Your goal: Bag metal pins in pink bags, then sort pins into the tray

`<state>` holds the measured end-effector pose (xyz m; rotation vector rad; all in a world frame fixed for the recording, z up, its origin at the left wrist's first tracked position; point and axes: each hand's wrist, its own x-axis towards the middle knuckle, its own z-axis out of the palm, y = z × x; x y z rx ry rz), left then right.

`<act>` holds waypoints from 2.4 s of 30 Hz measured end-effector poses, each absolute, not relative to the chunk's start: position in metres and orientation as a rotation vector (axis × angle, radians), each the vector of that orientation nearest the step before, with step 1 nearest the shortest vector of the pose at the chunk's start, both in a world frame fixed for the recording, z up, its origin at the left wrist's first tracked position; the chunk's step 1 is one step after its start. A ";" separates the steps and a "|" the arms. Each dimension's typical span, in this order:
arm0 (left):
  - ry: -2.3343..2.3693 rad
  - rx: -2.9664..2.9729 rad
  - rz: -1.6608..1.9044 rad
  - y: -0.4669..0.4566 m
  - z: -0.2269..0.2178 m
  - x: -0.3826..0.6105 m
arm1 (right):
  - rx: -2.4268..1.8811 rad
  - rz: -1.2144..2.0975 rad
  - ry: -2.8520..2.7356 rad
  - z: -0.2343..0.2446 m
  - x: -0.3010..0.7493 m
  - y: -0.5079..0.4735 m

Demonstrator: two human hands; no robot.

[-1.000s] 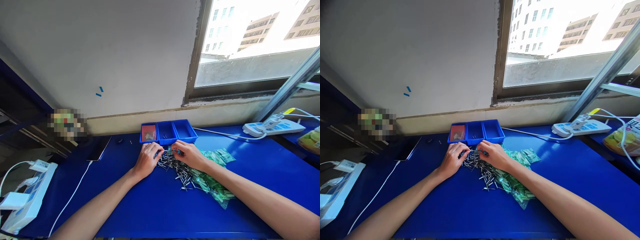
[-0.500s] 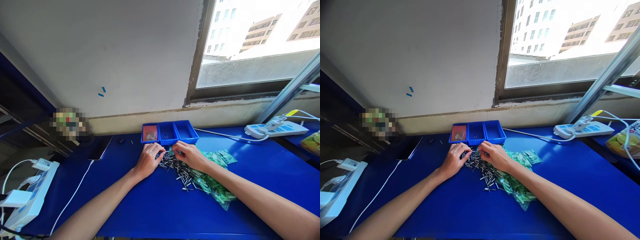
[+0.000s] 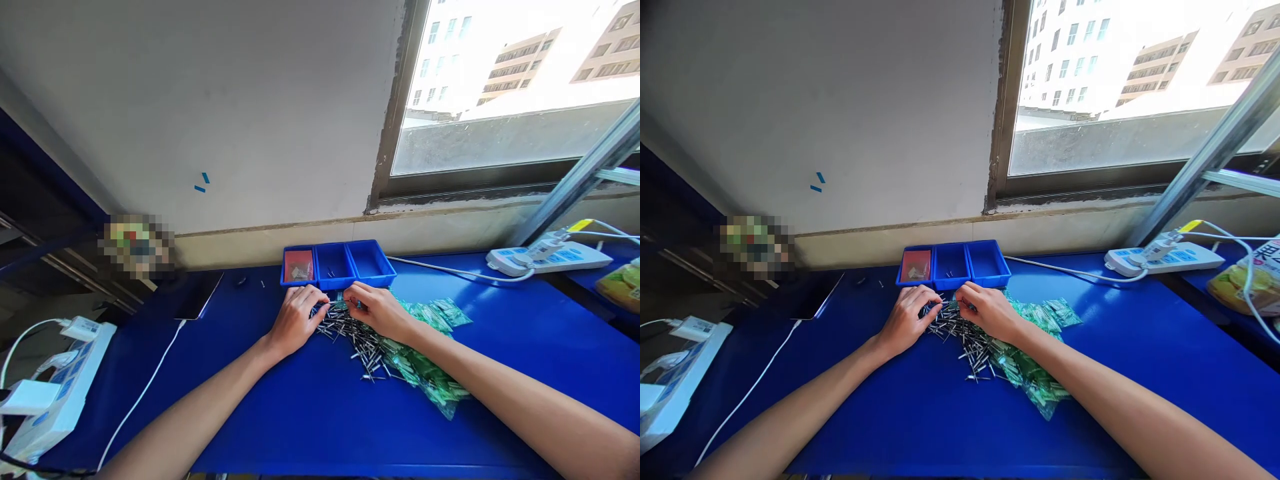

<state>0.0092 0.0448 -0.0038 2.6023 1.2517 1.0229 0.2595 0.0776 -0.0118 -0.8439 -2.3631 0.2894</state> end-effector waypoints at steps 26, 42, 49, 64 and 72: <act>1.242 2.617 1.025 0.046 -0.005 0.009 | -0.843 0.285 -2.384 -0.012 0.259 0.078; 1.223 2.643 1.007 0.045 -0.004 0.010 | -0.816 0.228 -2.386 -0.009 0.259 0.077; 1.230 2.648 0.985 0.045 -0.005 0.008 | -0.817 0.217 -2.392 -0.010 0.259 0.077; 1.226 2.667 0.952 0.047 -0.009 0.008 | -0.826 0.210 -2.397 -0.008 0.259 0.076; 1.228 2.698 0.930 0.046 -0.009 0.007 | -0.830 0.189 -2.404 -0.008 0.258 0.076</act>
